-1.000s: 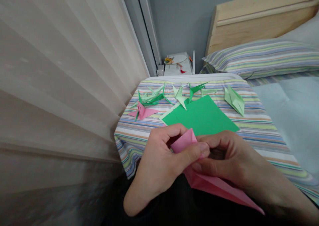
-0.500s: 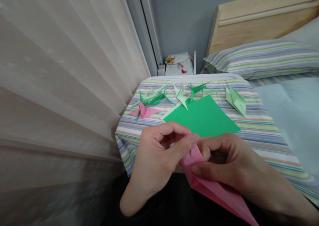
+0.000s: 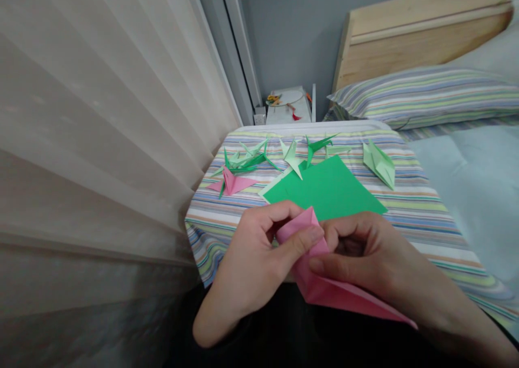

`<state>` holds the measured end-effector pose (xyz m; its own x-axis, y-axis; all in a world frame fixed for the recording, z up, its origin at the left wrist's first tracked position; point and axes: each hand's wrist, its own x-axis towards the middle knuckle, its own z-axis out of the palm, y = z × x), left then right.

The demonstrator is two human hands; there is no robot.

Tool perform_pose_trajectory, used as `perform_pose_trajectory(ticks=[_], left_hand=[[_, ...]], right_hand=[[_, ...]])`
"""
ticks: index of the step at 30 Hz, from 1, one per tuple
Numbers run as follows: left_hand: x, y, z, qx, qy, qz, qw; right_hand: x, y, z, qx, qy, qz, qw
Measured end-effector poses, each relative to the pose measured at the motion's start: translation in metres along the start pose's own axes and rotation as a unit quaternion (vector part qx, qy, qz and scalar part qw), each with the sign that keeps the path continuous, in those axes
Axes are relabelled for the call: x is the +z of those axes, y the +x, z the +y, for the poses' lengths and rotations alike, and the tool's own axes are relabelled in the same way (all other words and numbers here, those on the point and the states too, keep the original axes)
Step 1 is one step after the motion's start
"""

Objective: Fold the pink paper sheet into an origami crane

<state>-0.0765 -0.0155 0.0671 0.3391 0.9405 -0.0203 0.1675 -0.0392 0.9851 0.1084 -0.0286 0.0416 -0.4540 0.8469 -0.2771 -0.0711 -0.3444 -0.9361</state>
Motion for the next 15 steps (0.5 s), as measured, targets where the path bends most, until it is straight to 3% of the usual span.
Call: perform_pose_trajectory(ticks=[7,9,15], left_hand=[[0.002,0.005,-0.003,-0.085,-0.117,-0.036,0.989],[0.002,0.005,-0.003,-0.107,-0.129,-0.046,0.985],[0.003,0.003,-0.002,-0.062,-0.075,-0.051,0.994]], right_hand=[[-0.014,-0.001,-0.009,-0.050,-0.014,0.041,0.998],[-0.018,0.000,-0.009,-0.048,-0.003,0.026,0.998],[-0.022,0.006,-0.002,-0.037,0.066,-0.019,0.997]])
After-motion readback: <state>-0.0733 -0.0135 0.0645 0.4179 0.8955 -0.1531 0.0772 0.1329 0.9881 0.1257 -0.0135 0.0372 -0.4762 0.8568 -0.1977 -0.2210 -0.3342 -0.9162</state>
